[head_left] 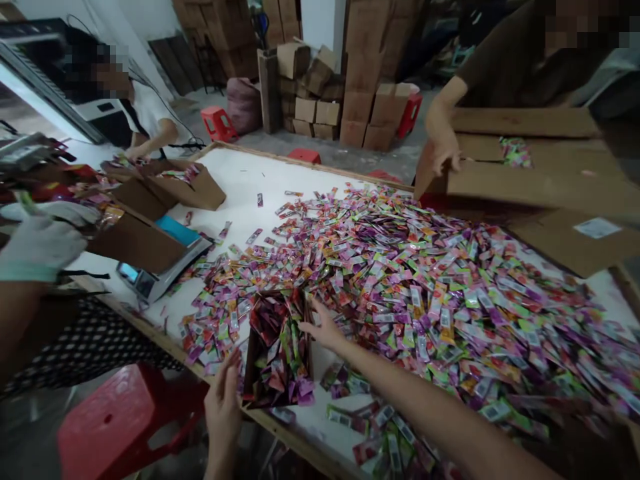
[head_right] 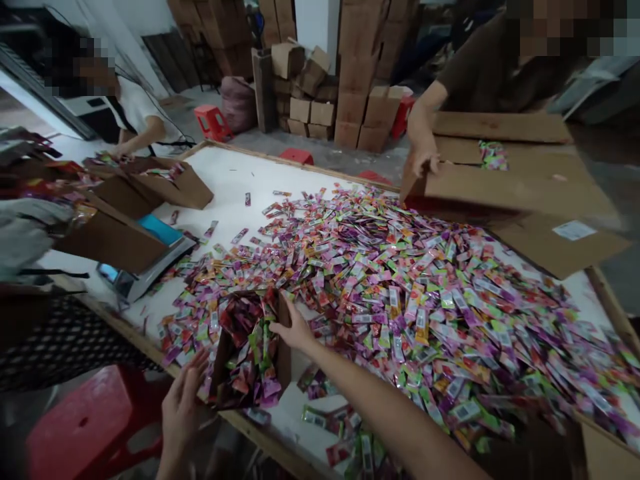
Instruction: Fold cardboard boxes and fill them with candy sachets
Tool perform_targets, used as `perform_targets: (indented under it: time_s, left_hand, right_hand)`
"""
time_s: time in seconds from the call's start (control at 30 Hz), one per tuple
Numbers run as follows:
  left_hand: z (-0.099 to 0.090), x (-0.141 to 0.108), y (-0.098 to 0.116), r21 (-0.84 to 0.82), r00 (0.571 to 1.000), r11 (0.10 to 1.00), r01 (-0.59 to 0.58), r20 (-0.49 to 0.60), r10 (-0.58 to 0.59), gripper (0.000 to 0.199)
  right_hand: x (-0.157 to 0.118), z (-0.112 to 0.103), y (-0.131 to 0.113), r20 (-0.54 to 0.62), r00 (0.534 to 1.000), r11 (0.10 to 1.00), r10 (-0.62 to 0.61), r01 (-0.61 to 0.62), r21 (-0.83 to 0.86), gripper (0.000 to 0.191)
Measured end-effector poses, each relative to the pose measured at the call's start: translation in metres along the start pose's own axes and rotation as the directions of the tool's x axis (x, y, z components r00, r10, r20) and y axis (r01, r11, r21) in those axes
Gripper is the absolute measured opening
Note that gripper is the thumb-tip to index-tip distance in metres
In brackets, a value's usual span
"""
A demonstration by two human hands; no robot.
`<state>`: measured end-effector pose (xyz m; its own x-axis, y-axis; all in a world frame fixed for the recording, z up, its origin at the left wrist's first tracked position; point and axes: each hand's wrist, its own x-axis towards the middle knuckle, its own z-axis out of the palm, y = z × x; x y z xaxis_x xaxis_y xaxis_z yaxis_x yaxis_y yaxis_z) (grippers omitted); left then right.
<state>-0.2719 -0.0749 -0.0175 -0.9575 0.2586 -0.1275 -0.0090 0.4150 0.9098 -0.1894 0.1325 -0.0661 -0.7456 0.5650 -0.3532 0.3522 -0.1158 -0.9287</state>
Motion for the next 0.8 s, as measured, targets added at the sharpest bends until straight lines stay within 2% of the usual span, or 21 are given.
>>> perform_targets:
  time_s: [0.03,0.07,0.1,0.17,0.2,0.27,0.33,0.43,0.57,0.63,0.7,0.73,0.8]
  left_hand:
    - [0.003,0.001,0.012,0.154,0.994,0.983,-0.105,0.057,0.098,0.062]
    - [0.008,0.003,0.024,0.333,0.974,0.919,-0.21,0.15,0.168,0.062]
    - [0.016,0.005,0.036,0.506,0.95,0.812,-0.291,0.256,0.181,0.061]
    - [0.036,0.009,0.055,0.72,0.914,0.605,-0.339,0.405,0.029,0.055]
    - [0.044,0.011,0.061,0.769,0.897,0.539,-0.343,0.438,-0.053,0.049]
    - [0.055,0.015,0.07,0.805,0.873,0.476,-0.355,0.467,-0.141,0.037]
    - [0.056,0.017,0.076,0.801,0.872,0.478,-0.361,0.472,-0.132,0.032]
    - [0.045,0.019,0.088,0.808,0.908,0.502,-0.31,0.408,-0.097,0.035]
    - [0.019,0.02,0.118,0.835,0.92,0.45,-0.318,0.385,-0.065,0.038]
    - [0.008,0.017,0.14,0.83,0.932,0.449,-0.331,0.363,0.015,0.035]
    - [0.008,0.009,0.165,0.756,0.927,0.545,-0.363,0.351,0.132,0.031]
    - [0.015,0.002,0.177,0.677,0.912,0.619,-0.398,0.366,0.186,0.028]
    - [0.044,-0.014,0.197,0.477,0.86,0.744,-0.468,0.44,0.258,0.025]
  right_hand:
    - [0.003,0.002,-0.005,0.018,0.999,0.999,-0.033,0.033,-0.02,0.072]
    - [0.005,0.005,-0.009,0.023,0.998,0.998,-0.052,0.053,-0.043,0.063]
    - [0.006,0.009,-0.011,0.006,0.998,0.996,-0.06,0.061,-0.064,0.056]
    - [0.005,0.015,-0.011,-0.059,0.997,0.994,-0.051,0.045,-0.095,0.046]
    - [0.003,0.017,-0.01,-0.091,0.995,0.994,-0.035,0.026,-0.105,0.042]
    - [-0.002,0.016,-0.004,-0.131,0.991,0.993,-0.001,-0.014,-0.118,0.033]
    - [-0.01,0.008,0.001,-0.134,0.991,0.991,0.025,-0.042,-0.127,0.026]
    - [-0.024,-0.013,0.006,-0.135,0.989,0.988,0.062,-0.08,-0.131,0.021]
    - [-0.053,-0.056,0.008,-0.184,0.978,0.986,0.099,-0.122,-0.116,0.019]
    - [-0.073,-0.082,0.009,-0.214,0.97,0.985,0.114,-0.139,-0.106,0.019]
    - [-0.097,-0.11,0.009,-0.242,0.961,0.984,0.134,-0.157,-0.08,0.023]
    - [-0.109,-0.124,0.009,-0.262,0.953,0.984,0.152,-0.171,-0.05,0.026]
    - [-0.137,-0.151,0.007,-0.313,0.926,0.977,0.209,-0.208,0.037,0.034]
